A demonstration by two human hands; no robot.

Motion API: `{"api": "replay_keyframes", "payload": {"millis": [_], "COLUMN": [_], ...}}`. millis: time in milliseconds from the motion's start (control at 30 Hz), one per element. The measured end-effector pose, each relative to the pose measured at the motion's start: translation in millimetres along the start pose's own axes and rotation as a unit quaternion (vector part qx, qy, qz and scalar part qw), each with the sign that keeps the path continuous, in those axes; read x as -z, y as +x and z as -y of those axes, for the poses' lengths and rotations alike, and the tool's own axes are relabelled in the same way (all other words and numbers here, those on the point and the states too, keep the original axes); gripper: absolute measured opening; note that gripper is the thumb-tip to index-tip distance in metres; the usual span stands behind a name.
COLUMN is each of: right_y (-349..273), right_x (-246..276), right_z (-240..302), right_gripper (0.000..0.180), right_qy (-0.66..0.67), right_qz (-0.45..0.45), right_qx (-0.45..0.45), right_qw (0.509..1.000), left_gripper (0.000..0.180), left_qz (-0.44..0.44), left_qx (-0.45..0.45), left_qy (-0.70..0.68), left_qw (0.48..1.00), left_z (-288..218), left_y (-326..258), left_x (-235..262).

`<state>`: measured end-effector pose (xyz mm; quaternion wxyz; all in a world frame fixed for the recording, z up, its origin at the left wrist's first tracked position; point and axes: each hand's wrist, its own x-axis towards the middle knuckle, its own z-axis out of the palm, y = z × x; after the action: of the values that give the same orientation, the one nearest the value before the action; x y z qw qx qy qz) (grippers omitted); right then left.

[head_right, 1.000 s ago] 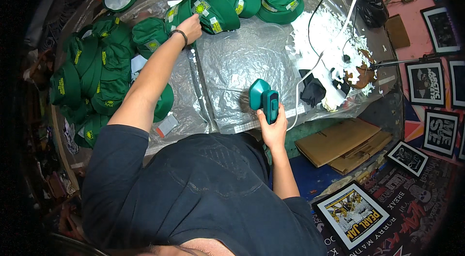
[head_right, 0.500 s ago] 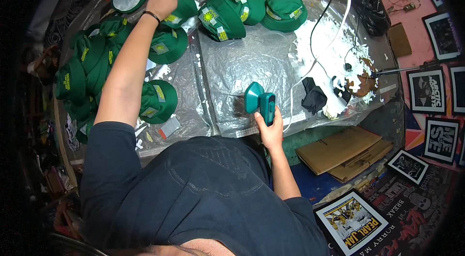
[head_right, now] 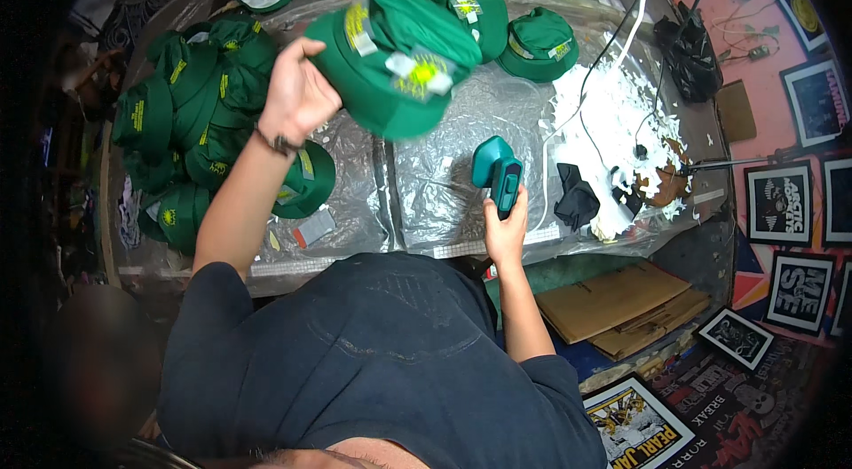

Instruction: Applying patches and inserts to green hats using a handheld heat press tool.

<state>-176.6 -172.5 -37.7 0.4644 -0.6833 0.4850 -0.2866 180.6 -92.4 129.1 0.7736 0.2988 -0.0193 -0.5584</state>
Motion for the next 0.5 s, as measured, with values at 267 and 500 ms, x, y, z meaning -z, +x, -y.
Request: {"api": "replay_keyframes", "payload": {"millis": [267, 500], "right_y": [13, 27], "right_x": [11, 23], "right_z": [-11, -53], "right_gripper": [0.060, 0.069], "right_qy": [-0.213, -0.349], "right_qz": [-0.042, -0.051], "right_qx": [0.178, 0.239], "right_qw": [0.960, 0.904], "left_gripper": [0.042, 0.031], "left_qz": [0.156, 0.062], "left_qx": [-0.008, -0.188], "left_qy": [-0.154, 0.416], "left_qw": [0.976, 0.887], "left_z": [100, 140], "left_y": [-102, -154], "left_x": [40, 49]}}
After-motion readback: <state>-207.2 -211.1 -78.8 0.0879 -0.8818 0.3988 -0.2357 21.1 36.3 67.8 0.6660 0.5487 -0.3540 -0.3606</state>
